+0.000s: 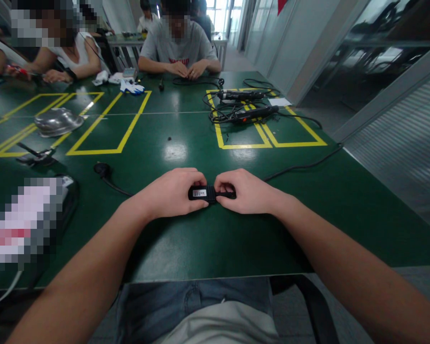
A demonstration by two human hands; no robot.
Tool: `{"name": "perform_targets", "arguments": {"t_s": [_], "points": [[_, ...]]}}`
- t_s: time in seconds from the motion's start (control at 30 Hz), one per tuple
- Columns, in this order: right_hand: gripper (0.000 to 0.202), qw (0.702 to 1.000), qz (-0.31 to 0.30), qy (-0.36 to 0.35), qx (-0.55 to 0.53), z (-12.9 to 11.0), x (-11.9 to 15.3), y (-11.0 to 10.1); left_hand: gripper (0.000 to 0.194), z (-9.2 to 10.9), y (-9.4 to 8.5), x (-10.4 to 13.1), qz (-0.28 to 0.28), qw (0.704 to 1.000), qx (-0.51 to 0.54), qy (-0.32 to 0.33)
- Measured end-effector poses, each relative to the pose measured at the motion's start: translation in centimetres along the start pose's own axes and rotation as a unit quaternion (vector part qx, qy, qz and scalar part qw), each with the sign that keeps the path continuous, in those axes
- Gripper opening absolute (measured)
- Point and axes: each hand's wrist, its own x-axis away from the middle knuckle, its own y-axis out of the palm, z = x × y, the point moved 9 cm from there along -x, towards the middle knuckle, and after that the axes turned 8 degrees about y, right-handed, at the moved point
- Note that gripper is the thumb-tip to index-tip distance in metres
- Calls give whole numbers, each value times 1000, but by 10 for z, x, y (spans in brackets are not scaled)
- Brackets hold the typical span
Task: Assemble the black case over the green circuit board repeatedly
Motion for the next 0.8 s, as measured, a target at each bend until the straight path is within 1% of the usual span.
{"name": "perform_targets", "arguments": {"t_s": [0.13, 0.37, 0.8], "points": [[6, 1000, 2, -2, -1, 0, 0, 0, 28, -1, 0, -1, 1, 1000, -7, -10], [6, 1000, -5, -1, 0, 0, 0, 1, 22, 3, 0, -2, 3, 1000, -2, 0], [5, 1000, -3, 1, -4, 4, -3, 3, 22, 0, 4, -2, 17, 1000, 11, -4]]}}
